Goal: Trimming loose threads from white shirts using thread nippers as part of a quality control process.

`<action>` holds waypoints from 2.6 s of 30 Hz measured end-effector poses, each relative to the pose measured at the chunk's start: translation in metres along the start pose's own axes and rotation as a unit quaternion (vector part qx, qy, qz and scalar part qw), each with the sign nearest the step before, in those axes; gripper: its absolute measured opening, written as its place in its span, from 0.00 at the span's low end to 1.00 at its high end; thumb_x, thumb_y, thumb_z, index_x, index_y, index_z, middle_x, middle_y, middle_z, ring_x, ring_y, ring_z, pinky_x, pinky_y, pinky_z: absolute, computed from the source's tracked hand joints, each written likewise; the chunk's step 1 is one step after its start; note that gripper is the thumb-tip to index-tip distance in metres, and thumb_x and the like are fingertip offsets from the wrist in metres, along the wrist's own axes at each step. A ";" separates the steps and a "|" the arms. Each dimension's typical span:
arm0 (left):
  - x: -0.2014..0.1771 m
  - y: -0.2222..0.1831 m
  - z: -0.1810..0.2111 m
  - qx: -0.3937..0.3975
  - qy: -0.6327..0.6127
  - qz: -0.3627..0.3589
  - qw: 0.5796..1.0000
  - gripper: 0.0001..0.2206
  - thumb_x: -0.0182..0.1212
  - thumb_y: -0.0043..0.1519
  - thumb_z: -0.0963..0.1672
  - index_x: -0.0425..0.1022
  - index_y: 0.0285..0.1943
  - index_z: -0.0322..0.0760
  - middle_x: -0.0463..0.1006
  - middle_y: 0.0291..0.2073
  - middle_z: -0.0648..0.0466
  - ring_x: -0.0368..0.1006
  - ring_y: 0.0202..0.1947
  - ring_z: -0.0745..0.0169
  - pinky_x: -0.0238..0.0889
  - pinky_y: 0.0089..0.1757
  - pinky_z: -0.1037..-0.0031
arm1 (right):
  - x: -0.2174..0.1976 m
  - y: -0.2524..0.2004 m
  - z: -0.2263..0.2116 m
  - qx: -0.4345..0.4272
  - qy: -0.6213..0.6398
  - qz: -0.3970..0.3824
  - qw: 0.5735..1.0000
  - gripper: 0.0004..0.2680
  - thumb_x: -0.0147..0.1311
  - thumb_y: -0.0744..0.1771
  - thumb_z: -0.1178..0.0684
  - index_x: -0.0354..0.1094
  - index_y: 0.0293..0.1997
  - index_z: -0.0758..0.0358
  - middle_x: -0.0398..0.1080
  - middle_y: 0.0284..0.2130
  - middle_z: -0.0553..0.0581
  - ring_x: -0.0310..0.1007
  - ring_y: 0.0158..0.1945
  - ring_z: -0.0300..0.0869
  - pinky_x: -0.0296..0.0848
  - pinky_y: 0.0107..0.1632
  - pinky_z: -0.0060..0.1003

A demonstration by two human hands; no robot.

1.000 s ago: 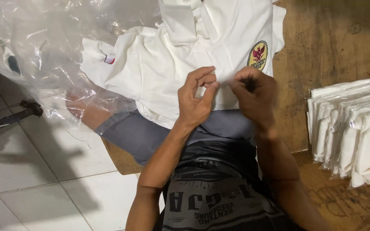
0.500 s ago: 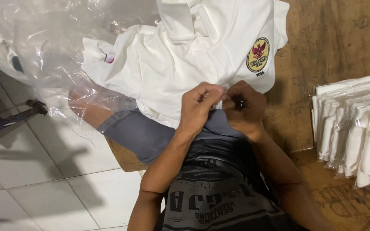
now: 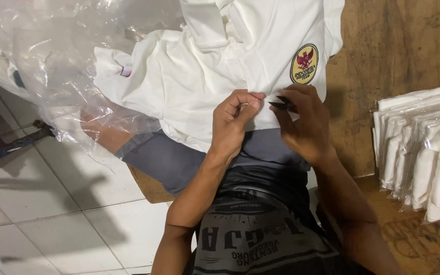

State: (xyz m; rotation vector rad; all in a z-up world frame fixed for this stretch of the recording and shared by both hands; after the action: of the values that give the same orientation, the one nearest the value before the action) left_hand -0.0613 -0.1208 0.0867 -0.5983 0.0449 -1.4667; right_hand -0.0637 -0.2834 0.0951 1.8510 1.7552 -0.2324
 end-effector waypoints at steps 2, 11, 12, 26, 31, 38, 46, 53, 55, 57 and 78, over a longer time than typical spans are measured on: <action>0.001 0.000 0.003 0.009 0.000 0.002 1.000 0.02 0.63 0.65 0.38 0.79 0.41 0.30 0.79 0.42 0.49 0.70 0.40 0.72 0.64 0.44 0.81 | -0.001 0.008 0.003 -0.139 -0.128 0.001 0.982 0.09 0.64 0.68 0.64 0.73 0.52 0.71 0.71 0.41 0.63 0.76 0.34 0.50 0.79 0.32 0.39; -0.002 0.002 -0.008 0.017 0.003 0.013 1.000 0.02 0.63 0.64 0.38 0.79 0.40 0.30 0.79 0.42 0.51 0.68 0.35 0.77 0.63 0.41 0.84 | 0.010 0.012 0.014 -0.233 -0.187 0.026 0.954 0.06 0.62 0.69 0.63 0.79 0.50 0.63 0.71 0.35 0.60 0.69 0.27 0.44 0.72 0.32 0.35; -0.002 0.002 -0.009 0.017 0.003 0.013 1.000 0.02 0.63 0.64 0.38 0.79 0.40 0.30 0.79 0.42 0.51 0.68 0.35 0.77 0.63 0.41 0.84 | 0.011 0.011 0.015 -0.233 -0.187 0.026 0.954 0.06 0.62 0.69 0.63 0.79 0.50 0.63 0.71 0.35 0.60 0.69 0.27 0.44 0.72 0.32 0.35; -0.023 0.006 0.011 0.076 -0.028 0.122 0.989 0.02 0.68 0.59 0.41 0.80 0.37 0.37 0.79 0.43 0.52 0.72 0.37 0.74 0.68 0.41 0.79 | 0.008 0.014 0.009 -0.142 -0.096 0.024 0.985 0.05 0.64 0.68 0.65 0.76 0.47 0.68 0.70 0.32 0.58 0.69 0.27 0.46 0.71 0.28 0.37; -0.072 0.042 0.046 0.179 0.081 0.193 0.961 0.16 0.68 0.60 0.39 0.72 0.55 0.31 0.77 0.46 0.48 0.75 0.45 0.60 0.69 0.46 0.72 | -0.012 -0.002 0.031 0.043 0.049 0.021 0.998 0.12 0.69 0.66 0.68 0.73 0.52 0.74 0.70 0.32 0.63 0.66 0.24 0.43 0.65 0.22 0.33; -0.029 0.093 -0.010 0.082 0.003 0.020 0.996 0.21 0.69 0.61 0.37 0.68 0.62 0.32 0.81 0.34 0.50 0.75 0.33 0.70 0.74 0.39 0.78 | -0.005 0.021 0.012 0.092 0.133 0.026 0.986 0.06 0.67 0.66 0.68 0.76 0.46 0.72 0.70 0.26 0.60 0.58 0.18 0.36 0.55 0.17 0.27; -0.007 0.056 0.018 0.150 -0.008 -0.018 0.989 0.21 0.69 0.62 0.36 0.70 0.63 0.34 0.84 0.39 0.49 0.75 0.35 0.75 0.72 0.42 0.82 | 0.008 0.057 -0.015 0.000 0.116 0.031 0.993 0.04 0.66 0.66 0.70 0.76 0.42 0.73 0.73 0.26 0.63 0.64 0.18 0.40 0.59 0.18 0.29; -0.007 0.050 0.018 0.193 0.052 -0.051 0.979 0.20 0.66 0.62 0.35 0.70 0.64 0.33 0.85 0.41 0.45 0.78 0.35 0.72 0.73 0.38 0.80 | 0.010 0.062 -0.016 -0.017 0.111 0.048 0.993 0.04 0.66 0.67 0.67 0.75 0.42 0.73 0.72 0.25 0.62 0.62 0.17 0.40 0.56 0.18 0.30; -0.007 0.054 0.018 0.193 0.013 -0.066 0.979 0.21 0.66 0.63 0.35 0.68 0.65 0.32 0.84 0.41 0.43 0.79 0.36 0.69 0.73 0.37 0.79 | 0.010 0.065 -0.018 -0.030 0.106 0.050 0.993 0.04 0.67 0.67 0.67 0.75 0.42 0.73 0.72 0.25 0.62 0.63 0.17 0.40 0.58 0.18 0.30; -0.003 0.058 0.022 0.194 -0.027 -0.080 0.977 0.22 0.66 0.63 0.35 0.67 0.66 0.31 0.83 0.41 0.42 0.80 0.37 0.67 0.73 0.37 0.79 | 0.011 0.065 -0.018 -0.046 0.101 0.050 0.993 0.04 0.67 0.67 0.67 0.75 0.42 0.73 0.73 0.25 0.62 0.64 0.17 0.40 0.59 0.19 0.29; -0.063 0.077 0.058 0.203 0.083 0.041 0.975 0.08 0.64 0.60 0.35 0.76 0.46 0.32 0.82 0.27 0.47 0.79 0.26 0.64 0.73 0.32 0.78 | 0.031 0.030 0.004 -0.075 -0.007 0.108 0.991 0.03 0.60 0.66 0.69 0.76 0.35 0.70 0.73 0.24 0.58 0.62 0.16 0.39 0.63 0.19 0.31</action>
State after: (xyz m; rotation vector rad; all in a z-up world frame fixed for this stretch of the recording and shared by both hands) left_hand 0.0232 -0.0420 0.0846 -0.1393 -0.0981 -1.3912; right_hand -0.0298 -0.2583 0.0849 1.9042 1.5046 -0.0282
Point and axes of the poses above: each hand's wrist, its own y-axis towards the middle knuckle, its own x-axis out of the palm, z = x × y, the point moved 1 cm from there along y, towards the middle knuckle
